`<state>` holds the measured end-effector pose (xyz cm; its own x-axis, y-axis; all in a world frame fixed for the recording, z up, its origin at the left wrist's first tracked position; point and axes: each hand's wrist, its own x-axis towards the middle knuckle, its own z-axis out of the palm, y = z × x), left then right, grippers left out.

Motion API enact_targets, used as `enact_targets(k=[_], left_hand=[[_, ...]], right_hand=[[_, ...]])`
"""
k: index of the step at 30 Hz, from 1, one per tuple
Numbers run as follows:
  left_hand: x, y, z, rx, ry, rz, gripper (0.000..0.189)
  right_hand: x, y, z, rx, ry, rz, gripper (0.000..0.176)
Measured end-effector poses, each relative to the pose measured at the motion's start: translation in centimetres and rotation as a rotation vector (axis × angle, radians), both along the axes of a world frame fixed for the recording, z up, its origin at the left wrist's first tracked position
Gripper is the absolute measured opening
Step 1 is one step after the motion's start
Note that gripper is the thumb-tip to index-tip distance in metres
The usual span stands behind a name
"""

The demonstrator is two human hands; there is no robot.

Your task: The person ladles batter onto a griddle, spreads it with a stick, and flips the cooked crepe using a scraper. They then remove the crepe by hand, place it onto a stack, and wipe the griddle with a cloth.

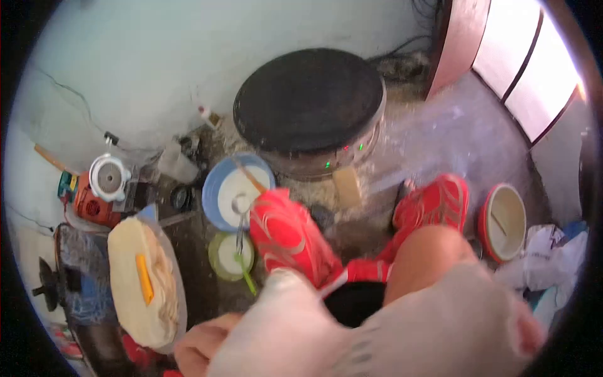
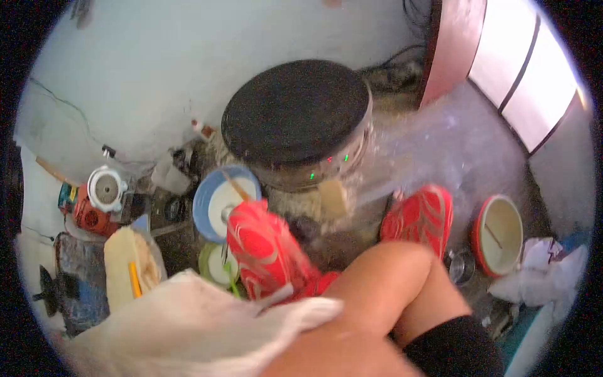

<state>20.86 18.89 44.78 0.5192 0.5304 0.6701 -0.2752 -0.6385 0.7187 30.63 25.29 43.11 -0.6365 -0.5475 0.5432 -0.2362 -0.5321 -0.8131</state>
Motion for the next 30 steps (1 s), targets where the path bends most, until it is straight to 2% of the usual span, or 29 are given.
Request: enact_targets(k=[4, 8, 10, 11, 13, 14, 15, 18, 19, 20, 21, 23, 26, 28, 30], left_hand=[[-2.2, -1.3, -0.5, -0.066, 0.0, 0.035, 0.02], [-3.8, -2.3, -1.4, -0.108, -0.043, 0.062, 0.022], [-4.3, -2.6, -1.7, -0.109, -0.049, 0.061, 0.023], [-4.5, -3.0, -1.7, -0.101, -0.046, 0.048, 0.023], [-5.0, -3.8, -1.9, -0.08, -0.017, 0.018, 0.024], [-5.3, -4.2, -1.9, -0.066, 0.004, 0.005, 0.025], [-5.5, -4.9, -1.9, -0.051, 0.027, -0.014, 0.026], [-5.8, -6.8, -2.3, -0.011, 0.115, -0.042, 0.027], [-5.8, -7.3, -2.5, -0.005, 0.142, -0.039, 0.028], [-5.7, -7.9, -2.8, -0.004, 0.17, -0.04, 0.028], [-5.7, -8.2, -2.9, 0.004, 0.191, -0.033, 0.029], [-5.9, -8.5, -2.8, 0.015, 0.215, -0.006, 0.03], [-5.5, -8.4, -1.6, -0.011, 0.076, 0.265, 0.027], [-6.1, -8.5, -1.5, -0.023, 0.028, 0.329, 0.021], [-7.5, -9.9, -3.5, -0.034, -0.021, 0.37, 0.02]], right_hand=[[-1.5, -2.8, 0.0, -0.152, 0.044, -0.064, 0.014], [-5.0, -8.1, 2.8, -0.596, 0.368, -0.425, 0.014], [-6.0, -9.2, 3.2, -0.668, 0.452, -0.474, 0.014], [-6.3, -9.6, 2.9, -0.635, 0.407, -0.354, 0.018], [-5.2, -8.0, 0.6, -0.364, 0.02, 0.222, 0.025], [-4.4, -7.2, -0.4, -0.272, -0.142, 0.389, 0.028], [-3.1, -6.0, -1.4, -0.192, -0.249, 0.419, 0.032], [-0.3, -3.0, -2.6, -0.064, -0.37, 0.302, 0.05], [0.1, -2.5, -2.5, -0.041, -0.365, 0.333, 0.053], [0.9, -1.7, -2.1, -0.053, -0.278, 0.214, 0.049], [0.8, -0.5, -1.6, -0.051, -0.337, 0.37, 0.045], [1.1, 0.7, -1.2, -0.036, -0.32, 0.384, 0.044], [1.2, 1.4, -0.8, -0.011, -0.282, 0.342, 0.043], [1.2, 1.8, -0.7, 0.004, -0.239, 0.282, 0.043], [1.4, 1.8, -0.3, -0.006, -0.182, 0.213, 0.042]])
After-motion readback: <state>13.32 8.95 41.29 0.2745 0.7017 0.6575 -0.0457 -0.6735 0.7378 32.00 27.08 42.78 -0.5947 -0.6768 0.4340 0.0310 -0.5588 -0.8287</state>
